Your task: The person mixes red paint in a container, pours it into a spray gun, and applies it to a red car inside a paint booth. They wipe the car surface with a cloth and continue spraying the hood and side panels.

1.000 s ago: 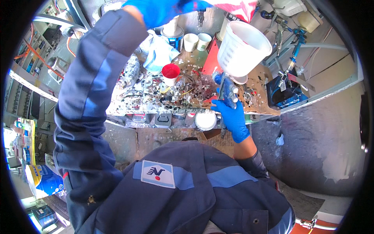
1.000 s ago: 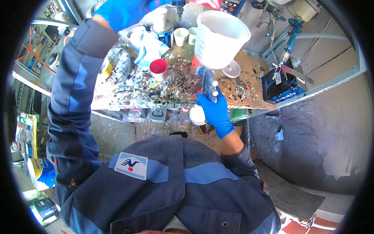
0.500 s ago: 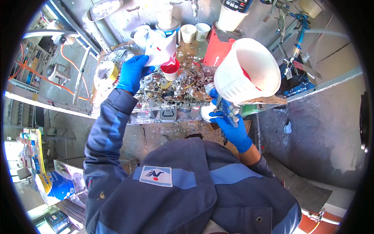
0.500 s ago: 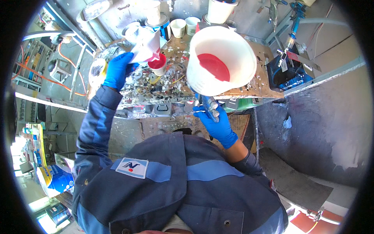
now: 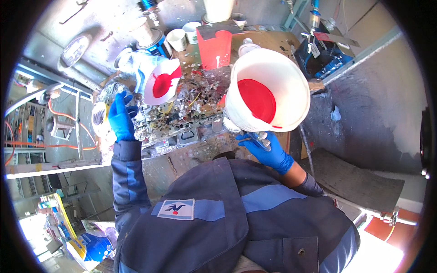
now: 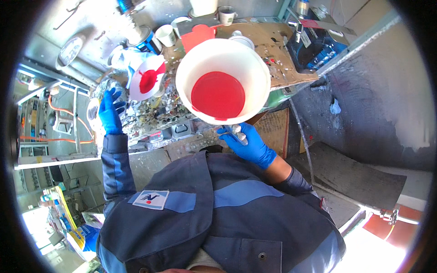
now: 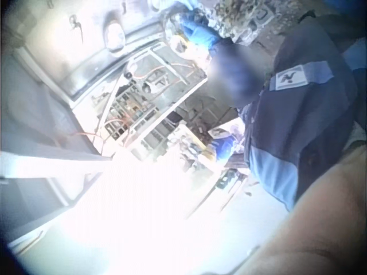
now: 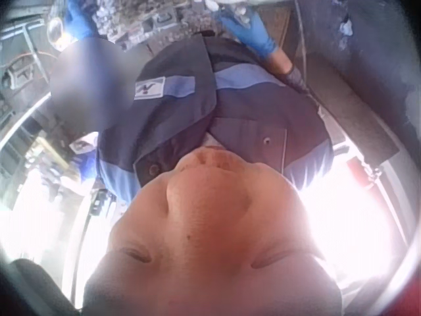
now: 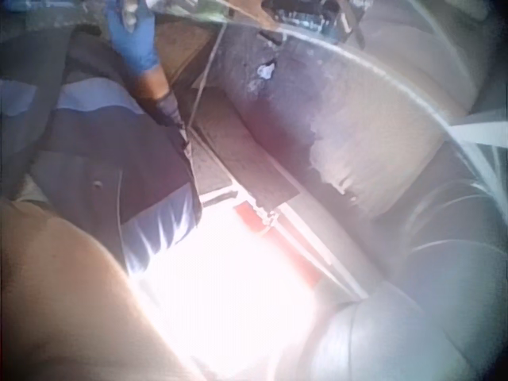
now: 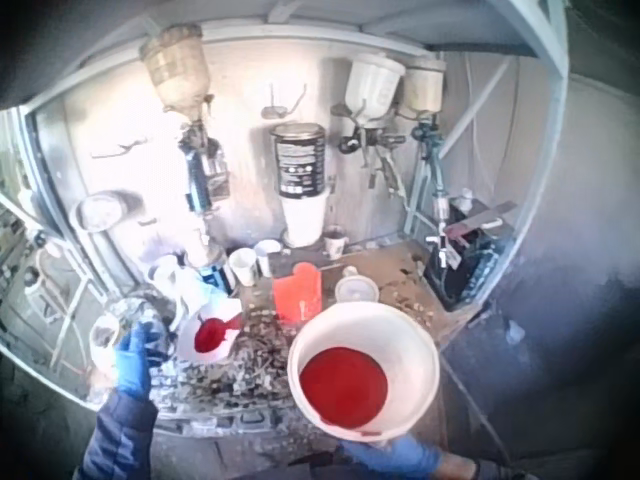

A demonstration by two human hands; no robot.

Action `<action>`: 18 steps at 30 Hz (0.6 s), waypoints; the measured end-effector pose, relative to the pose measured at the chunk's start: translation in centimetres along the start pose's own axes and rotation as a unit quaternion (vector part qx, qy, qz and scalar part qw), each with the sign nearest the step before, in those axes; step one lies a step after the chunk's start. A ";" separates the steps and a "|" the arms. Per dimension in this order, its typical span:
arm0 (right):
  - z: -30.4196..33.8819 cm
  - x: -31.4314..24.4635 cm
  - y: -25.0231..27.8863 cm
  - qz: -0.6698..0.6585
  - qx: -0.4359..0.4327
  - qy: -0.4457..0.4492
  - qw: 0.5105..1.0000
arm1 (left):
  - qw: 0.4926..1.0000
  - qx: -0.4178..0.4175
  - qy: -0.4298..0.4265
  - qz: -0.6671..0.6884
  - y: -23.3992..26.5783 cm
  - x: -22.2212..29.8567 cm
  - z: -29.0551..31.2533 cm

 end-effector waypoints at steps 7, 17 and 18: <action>4.9 1.2 4.5 0.034 0.037 0.025 0.998 | 0.941 -0.082 -0.328 0.001 -5.8 11.4 9.9; 8.6 7.3 11.7 -0.013 0.232 -0.026 0.972 | 0.699 -0.535 -0.385 -0.279 -33.1 7.7 9.1; 8.6 8.3 12.3 -0.011 0.255 -0.040 0.966 | 0.694 -0.585 -0.343 -0.244 -36.6 5.9 8.0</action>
Point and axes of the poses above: each hand's wrist, its own z-axis away from the middle knuckle, its own y-axis out of the back of the hand, x = y × z, the point moved 3 cm from there along -z, towards the middle knuckle, and after that the axes turned 15 degrees about -y, right-handed, at the moved point
